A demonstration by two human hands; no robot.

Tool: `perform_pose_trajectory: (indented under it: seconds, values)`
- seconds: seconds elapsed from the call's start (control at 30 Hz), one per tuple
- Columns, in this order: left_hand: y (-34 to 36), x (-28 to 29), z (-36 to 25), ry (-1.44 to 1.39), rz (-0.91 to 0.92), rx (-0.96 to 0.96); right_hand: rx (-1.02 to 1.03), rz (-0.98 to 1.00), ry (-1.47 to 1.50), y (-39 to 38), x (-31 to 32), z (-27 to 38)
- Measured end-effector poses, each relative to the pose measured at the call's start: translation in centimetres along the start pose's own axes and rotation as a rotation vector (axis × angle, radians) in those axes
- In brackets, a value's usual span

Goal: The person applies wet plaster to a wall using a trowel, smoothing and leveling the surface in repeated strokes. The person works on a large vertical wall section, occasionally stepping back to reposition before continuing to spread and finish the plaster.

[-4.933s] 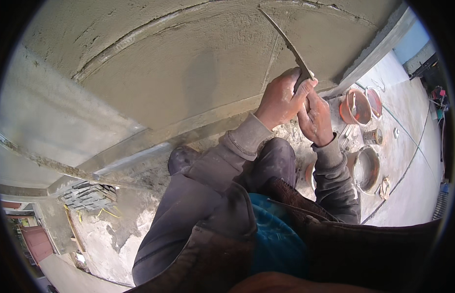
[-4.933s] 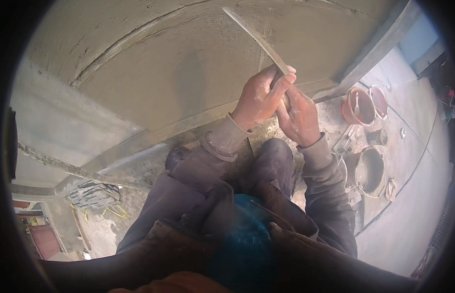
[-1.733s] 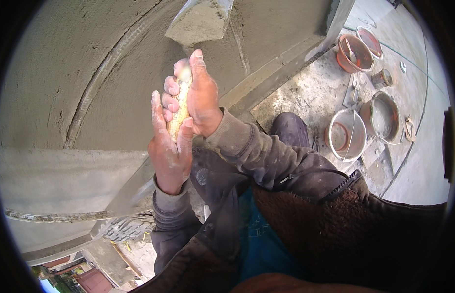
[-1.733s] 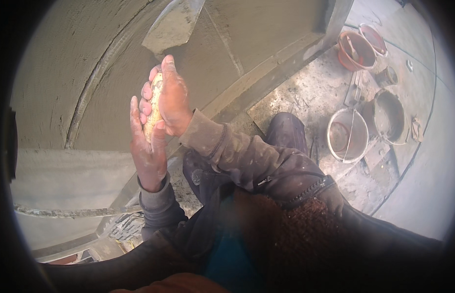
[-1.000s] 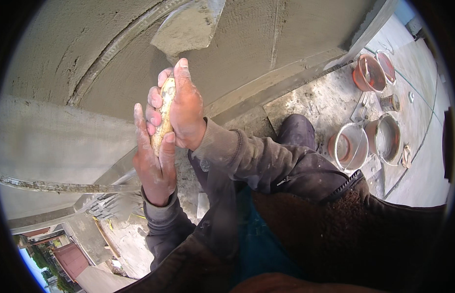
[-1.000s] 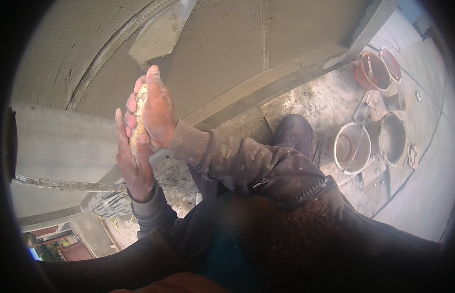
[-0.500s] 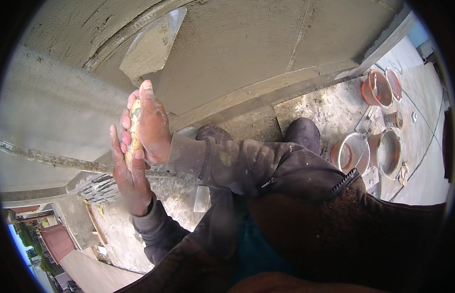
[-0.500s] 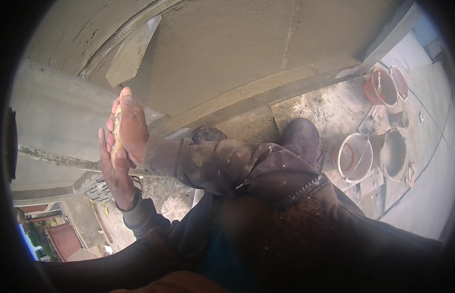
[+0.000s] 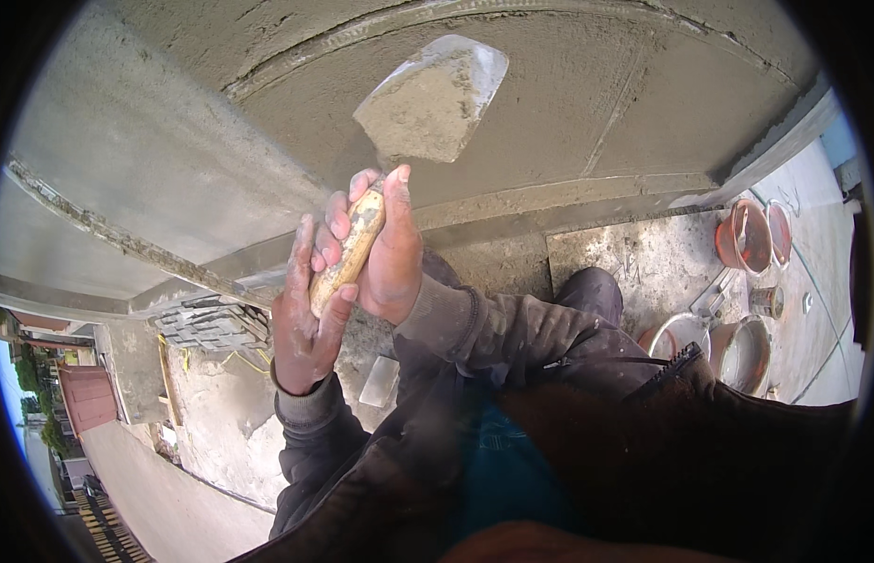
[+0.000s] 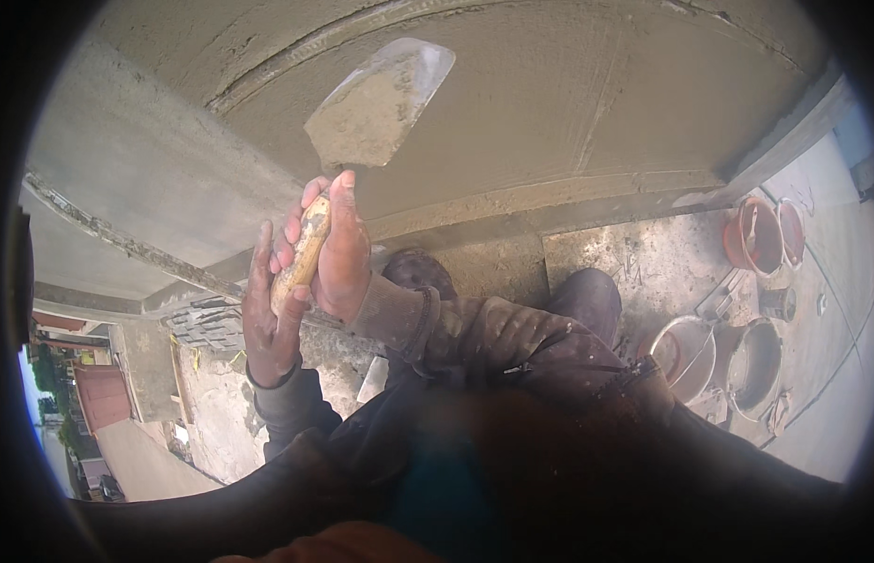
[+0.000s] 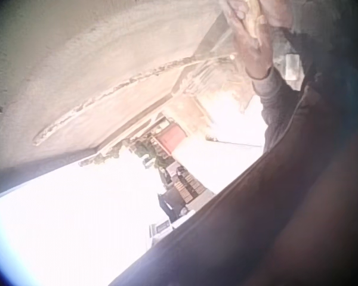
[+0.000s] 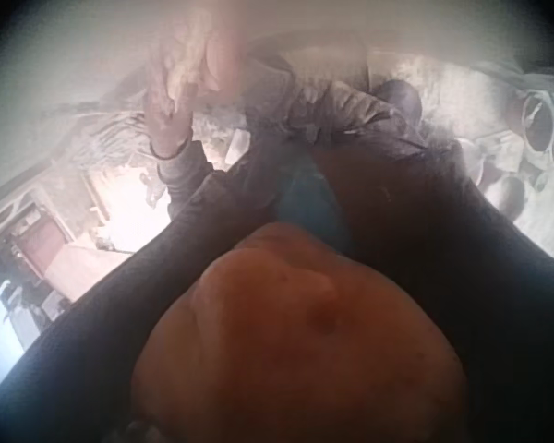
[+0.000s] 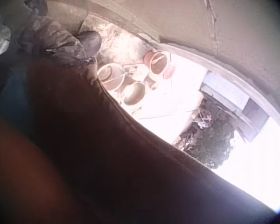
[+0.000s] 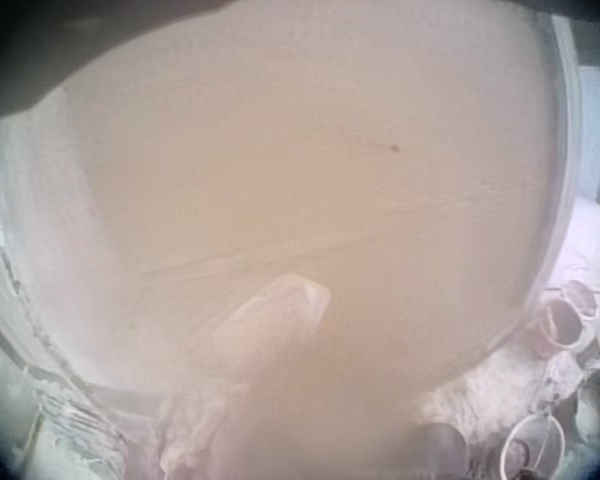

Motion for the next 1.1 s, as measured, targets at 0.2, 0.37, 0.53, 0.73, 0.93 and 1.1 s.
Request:
perform_pose_trajectory:
  seconds: [0.2, 0.37, 0.53, 0.73, 0.93, 1.1]
  values:
    - [0.0, -0.2, -0.1, 0.02, 0.056, -0.065, 0.047, 0.095, -0.056, -0.2, -1.5, 1.3]
    - [0.1, -2.8, -0.3, -0.082, 0.155, -0.186, 0.138, 0.089, -0.165, -1.3, -0.1, 4.0]
    - [-2.1, -3.6, 2.6, -0.096, 0.154, -0.1, 0.053, 0.049, -0.343, -2.6, 1.2, 1.8]
    - [-3.9, -8.1, 7.4, -0.008, 0.382, 0.038, 0.04, 0.09, -0.828, -4.8, 7.2, 3.7]
    - [-5.1, -10.9, 11.9, 0.126, 0.4, 0.078, -0.153, 0.104, -1.565, -8.0, 17.3, 9.8]
    - [-4.2, -10.5, 10.7, -0.021, 0.443, 0.17, 0.022, 0.3, -1.754, -8.8, 14.6, 10.7]
Point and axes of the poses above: each hand's wrist, its own y-axis towards the middle knuckle, its own x-axis out of the back of the hand, z = x × y, the point moved 10 cm from there along y, towards the middle knuckle, and after that the axes turned 2 degrees about x, right-handed, at the moved point
